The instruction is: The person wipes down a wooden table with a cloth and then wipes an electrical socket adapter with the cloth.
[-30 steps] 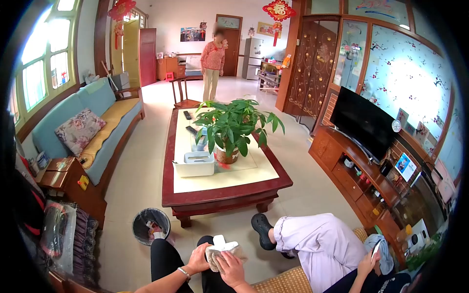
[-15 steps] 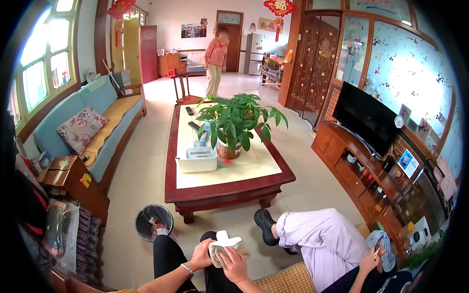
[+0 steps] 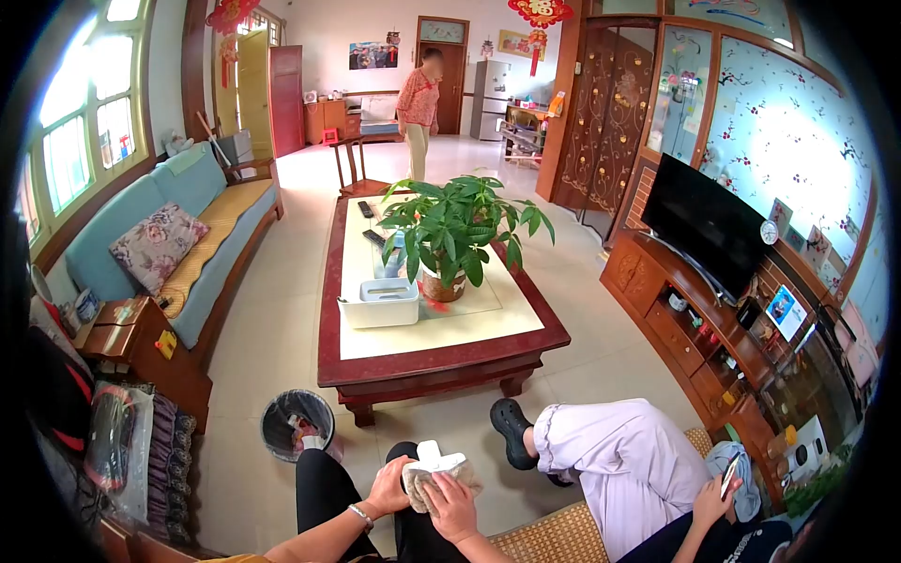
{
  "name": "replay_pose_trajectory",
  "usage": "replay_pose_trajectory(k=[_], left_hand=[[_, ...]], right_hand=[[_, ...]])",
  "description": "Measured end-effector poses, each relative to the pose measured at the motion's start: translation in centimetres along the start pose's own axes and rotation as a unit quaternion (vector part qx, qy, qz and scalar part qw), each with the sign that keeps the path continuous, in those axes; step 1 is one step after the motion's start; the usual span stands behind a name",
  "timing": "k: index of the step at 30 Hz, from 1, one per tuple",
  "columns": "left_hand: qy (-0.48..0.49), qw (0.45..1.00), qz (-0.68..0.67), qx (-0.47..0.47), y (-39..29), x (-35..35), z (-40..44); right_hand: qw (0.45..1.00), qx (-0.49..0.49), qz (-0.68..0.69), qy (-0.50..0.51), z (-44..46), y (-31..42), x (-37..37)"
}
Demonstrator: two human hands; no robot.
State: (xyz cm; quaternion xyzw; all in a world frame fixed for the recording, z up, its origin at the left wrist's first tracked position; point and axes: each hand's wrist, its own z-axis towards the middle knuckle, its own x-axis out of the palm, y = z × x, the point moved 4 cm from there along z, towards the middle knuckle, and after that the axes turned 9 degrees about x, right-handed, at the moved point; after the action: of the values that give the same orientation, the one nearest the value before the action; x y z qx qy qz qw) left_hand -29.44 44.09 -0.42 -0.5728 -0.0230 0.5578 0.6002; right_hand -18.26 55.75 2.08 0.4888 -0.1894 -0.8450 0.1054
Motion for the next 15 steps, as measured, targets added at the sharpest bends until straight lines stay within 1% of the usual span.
replay_pose_trajectory(k=[9, 11, 12, 14, 15], left_hand=[[-0.015, 1.000, 0.008, 0.006, 0.2, 0.0, 0.1], [0.028, 0.999, -0.029, -0.021, 1.1, 0.4, -0.1], [0.027, 0.999, -0.029, -0.019, 1.3, 0.6, -0.2], [0.001, 1.000, 0.012, 0.003, 1.2, 0.6, -0.4], [0.002, 1.000, 0.011, 0.005, 1.2, 0.8, -0.4]], right_hand=[[1.000, 0.008, -0.001, 0.006, 0.1, -0.2, 0.0], [1.000, 0.004, 0.001, 0.008, -0.2, 0.1, 0.1], [1.000, 0.001, 0.006, 0.009, -0.2, 0.0, 0.1], [1.000, 0.000, 0.007, 0.007, -0.1, -0.1, 0.1], [1.000, 0.001, 0.007, 0.007, -0.2, -0.1, 0.1]])
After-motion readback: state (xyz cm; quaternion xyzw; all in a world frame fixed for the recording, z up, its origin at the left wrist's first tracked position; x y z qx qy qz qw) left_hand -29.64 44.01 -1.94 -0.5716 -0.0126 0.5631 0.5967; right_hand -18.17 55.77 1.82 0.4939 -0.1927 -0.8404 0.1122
